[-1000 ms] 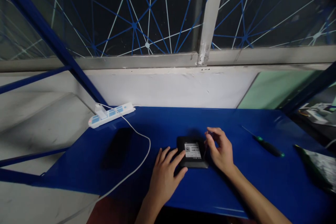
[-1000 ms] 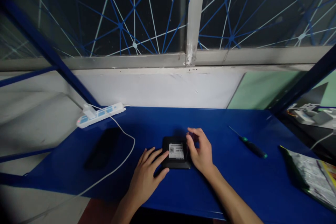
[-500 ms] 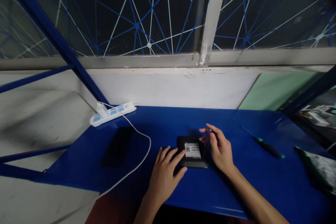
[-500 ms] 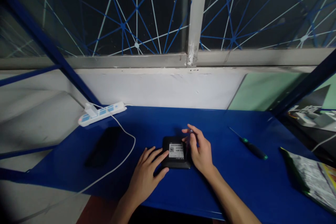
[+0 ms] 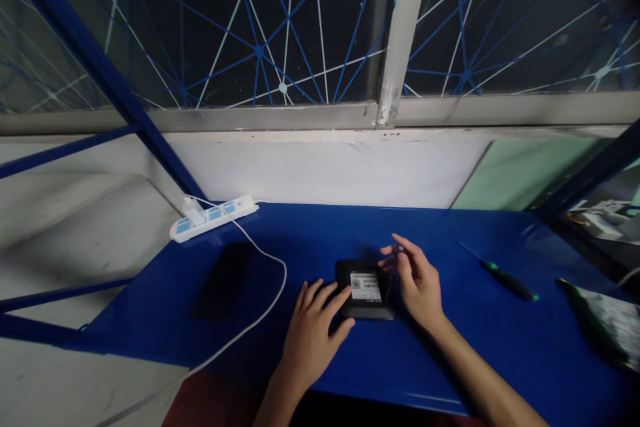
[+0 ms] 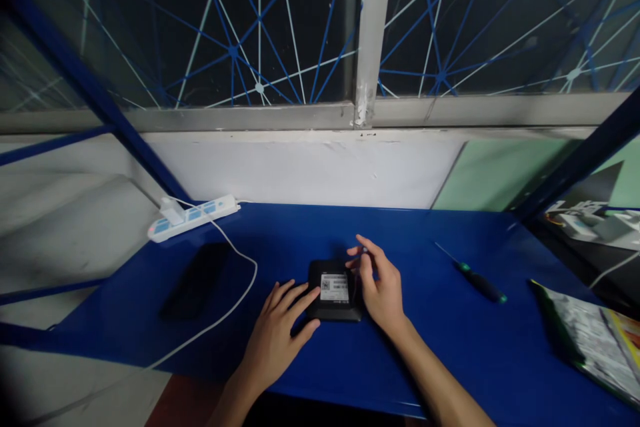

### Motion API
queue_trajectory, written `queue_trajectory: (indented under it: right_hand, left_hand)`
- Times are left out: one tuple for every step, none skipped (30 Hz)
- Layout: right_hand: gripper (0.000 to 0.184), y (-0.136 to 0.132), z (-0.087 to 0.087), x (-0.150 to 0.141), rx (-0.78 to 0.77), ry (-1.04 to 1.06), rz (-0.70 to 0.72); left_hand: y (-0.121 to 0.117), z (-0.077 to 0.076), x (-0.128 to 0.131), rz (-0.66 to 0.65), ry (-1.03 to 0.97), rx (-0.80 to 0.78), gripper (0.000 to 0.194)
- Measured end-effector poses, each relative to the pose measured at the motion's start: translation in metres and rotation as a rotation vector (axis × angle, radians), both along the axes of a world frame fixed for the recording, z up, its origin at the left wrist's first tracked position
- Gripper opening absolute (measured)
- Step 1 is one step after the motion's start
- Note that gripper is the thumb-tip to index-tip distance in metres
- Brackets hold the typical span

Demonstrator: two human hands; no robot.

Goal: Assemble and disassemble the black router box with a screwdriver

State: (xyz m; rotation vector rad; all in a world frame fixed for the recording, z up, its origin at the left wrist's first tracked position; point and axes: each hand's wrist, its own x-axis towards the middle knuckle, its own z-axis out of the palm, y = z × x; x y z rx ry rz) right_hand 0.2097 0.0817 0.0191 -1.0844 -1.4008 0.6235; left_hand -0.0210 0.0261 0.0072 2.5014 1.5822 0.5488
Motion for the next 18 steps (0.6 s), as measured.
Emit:
queue_trajectory:
  right_hand:
    - [0.031, -0.0004, -0.0009, 0.0002, -0.002, 0.029, 0.013]
    - [0.029, -0.0006, -0.0019, 0.0006, 0.002, 0.051, 0.024]
    - [0.028, -0.0007, -0.0028, 0.001, 0.01, 0.064, 0.033]
    - [0.026, -0.0005, -0.0034, 0.0013, 0.019, 0.07, 0.038]
    - [0.024, -0.0003, -0.0038, 0.0016, 0.027, 0.069, 0.039]
    - [0.023, 0.0001, -0.004, 0.0017, 0.036, 0.061, 0.038]
    - [0.021, 0.0006, -0.0041, 0.0018, 0.048, 0.048, 0.034]
    - [0.019, 0.0011, -0.0041, 0.0019, 0.061, 0.031, 0.028]
    - [0.018, 0.0017, -0.0042, 0.002, 0.075, 0.009, 0.019]
    - [0.017, 0.0022, -0.0043, 0.002, 0.086, -0.014, 0.006]
    - [0.016, 0.0028, -0.0045, 0.0021, 0.093, -0.039, -0.009]
    - [0.016, 0.0033, -0.0046, 0.0022, 0.099, -0.063, -0.025]
    - [0.016, 0.0037, -0.0047, 0.0022, 0.103, -0.083, -0.042]
    - [0.016, 0.004, -0.0045, 0.0021, 0.106, -0.099, -0.056]
    - [0.016, 0.0042, -0.0041, 0.0021, 0.112, -0.109, -0.067]
    - [0.016, 0.0043, -0.0035, 0.0019, 0.12, -0.117, -0.074]
    - [0.017, 0.0043, -0.0026, 0.0017, 0.129, -0.123, -0.078]
    - [0.018, 0.0042, -0.0015, 0.0015, 0.134, -0.129, -0.078]
  left_hand:
    - [0.0, -0.0005, -0.0001, 0.0, -0.001, -0.001, 0.052]
    - [-0.0001, -0.001, -0.0002, 0.0, -0.002, -0.002, 0.052]
    - [-0.0002, -0.0014, -0.0003, 0.001, -0.002, -0.001, 0.052]
    - [-0.0003, -0.0018, -0.0003, 0.002, -0.002, 0.001, 0.052]
    - [-0.0004, -0.002, -0.0004, 0.001, -0.002, 0.004, 0.052]
    - [-0.0004, -0.0021, -0.0005, -0.001, -0.003, 0.006, 0.053]
    - [-0.0005, -0.002, -0.0006, -0.002, -0.004, 0.007, 0.054]
    - [-0.0007, -0.0018, -0.0006, -0.002, -0.007, 0.005, 0.054]
    - [-0.0008, -0.0014, -0.0007, -0.001, -0.011, 0.001, 0.054]
    - [-0.001, -0.001, -0.0007, 0.001, -0.017, -0.004, 0.054]
    - [-0.0012, -0.0005, -0.0007, 0.004, -0.023, -0.008, 0.053]
    - [-0.0013, -0.0001, -0.0008, 0.007, -0.03, -0.012, 0.053]
    - [-0.0014, 0.0003, -0.0008, 0.009, -0.037, -0.013, 0.053]
    - [-0.0015, 0.0005, -0.0009, 0.009, -0.043, -0.012, 0.053]
    - [-0.0014, 0.0008, -0.0009, 0.01, -0.048, -0.011, 0.054]
    - [-0.0013, 0.0009, -0.0009, 0.011, -0.052, -0.011, 0.054]
    - [-0.0011, 0.0011, -0.0009, 0.012, -0.055, -0.012, 0.054]
    - [-0.001, 0.0012, -0.0009, 0.013, -0.058, -0.014, 0.053]
